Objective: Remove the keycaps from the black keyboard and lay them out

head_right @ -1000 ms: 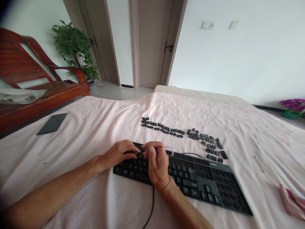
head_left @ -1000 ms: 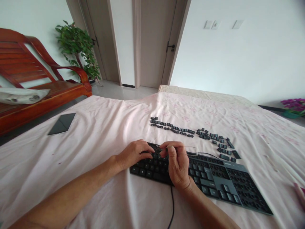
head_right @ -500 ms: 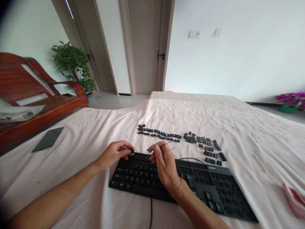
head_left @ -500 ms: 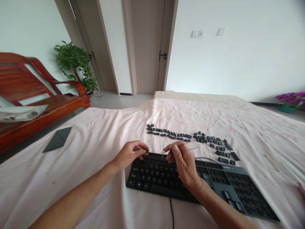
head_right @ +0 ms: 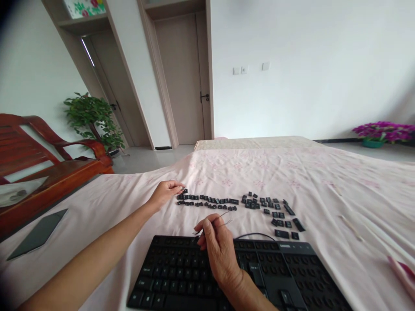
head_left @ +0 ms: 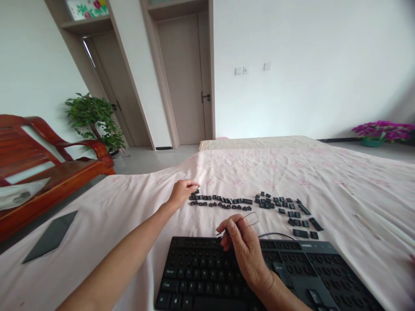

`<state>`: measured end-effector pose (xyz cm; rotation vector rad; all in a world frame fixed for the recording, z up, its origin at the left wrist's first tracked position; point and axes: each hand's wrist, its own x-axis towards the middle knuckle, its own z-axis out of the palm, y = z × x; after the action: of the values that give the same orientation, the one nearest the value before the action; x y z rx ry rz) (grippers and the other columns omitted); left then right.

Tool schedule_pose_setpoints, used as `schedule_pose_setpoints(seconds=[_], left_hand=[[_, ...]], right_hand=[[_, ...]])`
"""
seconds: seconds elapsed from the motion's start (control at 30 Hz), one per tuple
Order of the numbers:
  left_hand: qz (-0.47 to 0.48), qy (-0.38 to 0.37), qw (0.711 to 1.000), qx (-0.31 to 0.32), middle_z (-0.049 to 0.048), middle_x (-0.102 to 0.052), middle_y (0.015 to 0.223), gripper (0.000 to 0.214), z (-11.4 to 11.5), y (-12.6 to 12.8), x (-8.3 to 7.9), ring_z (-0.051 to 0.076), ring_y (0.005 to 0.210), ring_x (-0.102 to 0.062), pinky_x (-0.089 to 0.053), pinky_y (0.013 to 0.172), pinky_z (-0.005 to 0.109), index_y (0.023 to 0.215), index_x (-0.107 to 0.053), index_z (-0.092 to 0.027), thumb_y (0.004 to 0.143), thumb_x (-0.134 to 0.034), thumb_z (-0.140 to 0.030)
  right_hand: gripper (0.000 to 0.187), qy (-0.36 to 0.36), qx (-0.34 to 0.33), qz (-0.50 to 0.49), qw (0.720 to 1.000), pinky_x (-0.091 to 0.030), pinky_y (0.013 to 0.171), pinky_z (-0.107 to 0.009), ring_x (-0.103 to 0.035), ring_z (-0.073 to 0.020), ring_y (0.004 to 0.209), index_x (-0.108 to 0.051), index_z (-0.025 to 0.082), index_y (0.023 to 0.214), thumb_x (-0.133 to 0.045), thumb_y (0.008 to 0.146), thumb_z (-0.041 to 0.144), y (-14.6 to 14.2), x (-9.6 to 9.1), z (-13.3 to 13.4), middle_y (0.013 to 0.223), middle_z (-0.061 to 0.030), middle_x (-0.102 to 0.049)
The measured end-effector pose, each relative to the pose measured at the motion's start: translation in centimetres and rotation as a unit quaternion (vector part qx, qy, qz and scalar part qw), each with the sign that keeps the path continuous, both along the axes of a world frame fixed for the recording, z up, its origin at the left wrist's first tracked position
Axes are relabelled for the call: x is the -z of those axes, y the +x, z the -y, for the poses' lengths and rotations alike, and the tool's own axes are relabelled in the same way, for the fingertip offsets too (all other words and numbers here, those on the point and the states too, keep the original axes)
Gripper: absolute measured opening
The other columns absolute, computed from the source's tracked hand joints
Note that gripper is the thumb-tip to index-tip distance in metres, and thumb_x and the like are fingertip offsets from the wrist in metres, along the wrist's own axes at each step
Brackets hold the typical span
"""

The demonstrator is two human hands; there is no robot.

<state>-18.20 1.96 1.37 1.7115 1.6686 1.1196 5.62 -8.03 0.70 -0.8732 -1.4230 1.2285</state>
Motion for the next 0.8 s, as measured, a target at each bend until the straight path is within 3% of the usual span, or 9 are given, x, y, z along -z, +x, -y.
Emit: schedule_pose_setpoints(seconds=[0.13, 0.3, 0.57, 0.8], left_hand=[[-0.135, 0.016, 0.991, -0.007, 0.0059, -0.075, 0.089, 0.017, -4.0, 1.1, 0.5, 0.018, 0.083, -0.067, -0.050, 0.080, 0.029, 0.088, -0.075, -0.018, 0.078, -0.061, -0.019], [-0.228, 0.001, 0.973, 0.026, 0.0055, -0.074, 0.087, 0.017, -6.6, 2.4, 1.7, 0.020, 0.086, -0.066, -0.047, 0.082, 0.028, 0.084, -0.076, -0.019, 0.072, -0.065, -0.014], [-0.297, -0.056, 0.952, 0.058, 0.0034, -0.075, 0.082, 0.016, -7.8, 1.8, 1.6, 0.018, 0.080, -0.066, -0.047, 0.075, 0.025, 0.078, -0.076, -0.021, 0.065, -0.069, -0.015], [-0.288, -0.072, 0.953, 0.067, 0.0015, -0.074, 0.078, 0.018, -7.3, 0.7, 1.7, 0.016, 0.074, -0.065, -0.044, 0.065, 0.022, 0.081, -0.076, -0.021, 0.067, -0.070, -0.030]], right_hand=[[0.037, -0.001, 0.001, 0.008, 1.000, -0.044, 0.053, -0.023, -0.054, -0.0118, 0.053, -0.057, 0.018, 0.082, -0.042, 0.095, 0.049, 0.0, -0.2, 0.1, 0.060, 0.0004, -0.056], [0.038, -0.011, 0.001, 0.017, 1.000, -0.043, 0.053, -0.023, -0.054, -0.0119, 0.053, -0.056, 0.017, 0.081, -0.041, 0.096, 0.049, 0.1, -0.2, 0.1, 0.059, 0.0009, -0.055], [0.039, -0.018, 0.003, 0.014, 1.000, -0.044, 0.053, -0.023, -0.054, -0.0117, 0.053, -0.057, 0.017, 0.081, -0.041, 0.096, 0.050, 0.1, 0.0, -0.1, 0.059, 0.0009, -0.054], [0.038, -0.004, -0.001, 0.011, 1.000, -0.044, 0.052, -0.023, -0.054, -0.0115, 0.052, -0.056, 0.017, 0.082, -0.040, 0.096, 0.048, 0.3, 0.1, 0.0, 0.059, 0.0011, -0.054]])
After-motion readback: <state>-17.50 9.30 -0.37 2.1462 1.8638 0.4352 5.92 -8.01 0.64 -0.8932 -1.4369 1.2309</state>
